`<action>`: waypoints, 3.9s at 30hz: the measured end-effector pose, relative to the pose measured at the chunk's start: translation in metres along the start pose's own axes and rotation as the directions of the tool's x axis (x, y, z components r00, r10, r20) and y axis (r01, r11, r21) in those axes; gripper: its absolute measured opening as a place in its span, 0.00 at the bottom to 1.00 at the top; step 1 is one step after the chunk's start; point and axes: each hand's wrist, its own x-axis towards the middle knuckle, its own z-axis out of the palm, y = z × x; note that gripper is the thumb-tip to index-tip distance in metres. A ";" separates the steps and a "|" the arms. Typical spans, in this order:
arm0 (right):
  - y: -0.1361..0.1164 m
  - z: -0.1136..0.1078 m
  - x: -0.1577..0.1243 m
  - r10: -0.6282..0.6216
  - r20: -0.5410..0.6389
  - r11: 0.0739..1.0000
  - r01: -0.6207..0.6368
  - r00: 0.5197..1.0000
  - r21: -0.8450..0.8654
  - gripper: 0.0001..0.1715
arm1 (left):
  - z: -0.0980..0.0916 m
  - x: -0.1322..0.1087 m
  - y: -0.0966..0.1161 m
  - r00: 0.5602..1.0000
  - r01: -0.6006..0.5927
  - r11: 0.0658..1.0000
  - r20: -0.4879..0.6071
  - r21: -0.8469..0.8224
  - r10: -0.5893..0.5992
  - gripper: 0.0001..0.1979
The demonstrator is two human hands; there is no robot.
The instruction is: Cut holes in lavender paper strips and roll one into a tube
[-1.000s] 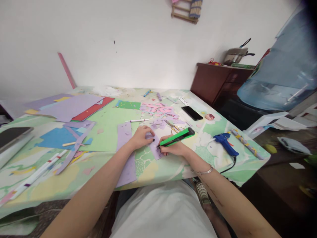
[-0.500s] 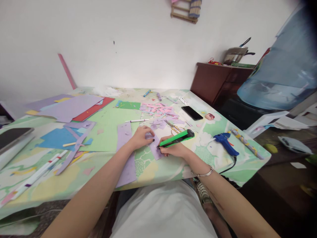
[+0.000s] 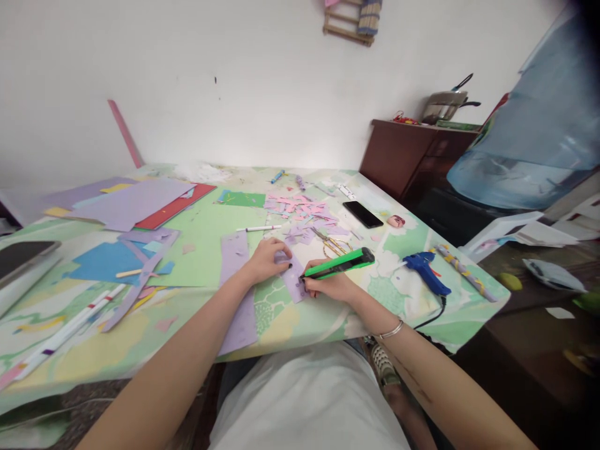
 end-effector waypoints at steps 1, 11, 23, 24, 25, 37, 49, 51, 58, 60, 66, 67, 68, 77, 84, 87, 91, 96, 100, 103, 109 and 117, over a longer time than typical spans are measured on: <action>0.002 0.000 0.001 -0.004 -0.010 1.000 0.004 1.000 0.016 0.02 | 0.000 0.000 0.001 1.000 0.002 1.000 0.000 0.002 -0.002 0.07; -0.001 0.000 0.000 -0.044 -0.324 0.996 0.067 0.945 0.060 0.02 | 0.001 -0.005 0.004 0.988 0.145 0.988 -0.067 0.044 -0.142 0.14; 0.006 -0.011 0.005 0.054 -0.162 0.998 -0.048 0.985 0.039 0.11 | -0.001 -0.007 0.007 0.983 0.181 0.981 -0.047 0.067 -0.178 0.12; 0.007 -0.013 0.006 0.082 -0.165 0.996 -0.078 0.983 0.030 0.12 | -0.001 -0.007 0.008 0.985 0.172 0.982 -0.045 0.073 -0.169 0.12; 0.008 -0.014 0.007 0.101 -0.157 0.995 -0.098 0.982 0.027 0.12 | -0.001 -0.007 0.009 0.986 0.163 0.984 -0.043 0.078 -0.160 0.11; 0.011 -0.023 0.011 0.086 0.015 0.995 -0.087 0.996 0.056 0.10 | 0.001 -0.007 0.014 0.995 0.093 0.988 0.010 0.121 -0.094 0.18; 0.009 -0.024 0.010 0.101 0.017 0.995 -0.102 0.995 0.024 0.10 | 0.001 -0.006 0.011 0.995 0.090 0.990 0.020 0.110 -0.093 0.18; 0.009 -0.024 0.010 0.103 0.020 0.994 -0.104 0.994 0.017 0.10 | 0.001 -0.006 0.011 0.996 0.086 0.991 0.020 0.106 -0.089 0.17; 0.010 -0.024 0.010 0.089 0.025 0.996 -0.090 0.996 0.014 0.12 | 0.001 -0.006 0.010 0.997 0.066 0.992 0.041 0.105 -0.070 0.17; 0.011 -0.024 0.010 0.089 0.021 0.996 -0.089 0.996 0.017 0.12 | 0.001 -0.006 0.009 0.997 0.049 0.993 0.049 0.107 -0.055 0.17; 0.011 -0.022 0.009 0.087 0.001 0.996 -0.087 0.996 0.012 0.13 | 0.000 -0.007 0.010 0.997 0.041 0.991 0.065 0.125 -0.050 0.17; 0.011 -0.022 0.009 0.085 -0.001 0.996 -0.085 0.996 0.014 0.13 | 0.000 -0.007 0.010 0.997 0.040 0.991 0.068 0.128 -0.049 0.17; 0.011 -0.021 0.009 0.079 0.001 0.997 -0.079 0.997 0.015 0.13 | 0.000 -0.007 0.010 0.997 0.037 0.991 0.068 0.130 -0.046 0.17; 0.014 -0.021 0.009 0.061 -0.001 0.997 -0.061 0.998 0.038 0.12 | 0.000 -0.006 0.010 0.996 0.043 0.988 0.076 0.149 -0.055 0.18; 0.012 -0.018 0.008 0.087 -0.024 0.995 -0.086 0.996 0.048 0.11 | -0.003 -0.005 0.013 0.995 0.011 0.985 0.096 0.174 -0.028 0.16; 0.010 -0.017 0.007 0.098 -0.053 0.995 -0.097 0.994 0.026 0.11 | -0.004 -0.004 0.013 0.993 -0.026 0.982 0.116 0.189 0.004 0.16; 0.008 -0.015 0.006 0.127 -0.093 0.992 -0.128 0.988 -0.010 0.10 | -0.004 -0.004 0.011 0.993 -0.027 0.979 0.119 0.200 0.004 0.17; 0.006 -0.015 0.006 0.106 -0.129 0.994 -0.105 0.986 0.012 0.12 | -0.004 -0.006 0.011 0.996 -0.034 0.979 0.093 0.201 0.016 0.17; 0.008 -0.016 0.005 0.033 -0.157 0.999 -0.026 0.987 0.047 0.12 | -0.004 -0.007 0.013 0.995 -0.031 0.975 0.095 0.219 0.011 0.18; 0.011 -0.017 0.003 -0.006 -0.159 0.999 0.014 0.987 0.051 0.13 | -0.003 -0.008 0.013 0.997 -0.010 0.968 0.074 0.251 -0.008 0.20; 0.014 -0.016 0.000 0.024 -0.116 0.999 -0.021 0.993 0.031 0.14 | -0.005 -0.012 0.018 0.995 -0.042 0.973 0.093 0.226 0.021 0.19; 0.014 -0.014 0.000 0.026 -0.074 0.999 -0.024 0.997 0.032 0.14 | -0.001 -0.011 0.018 0.991 -0.074 0.971 0.128 0.229 0.045 0.26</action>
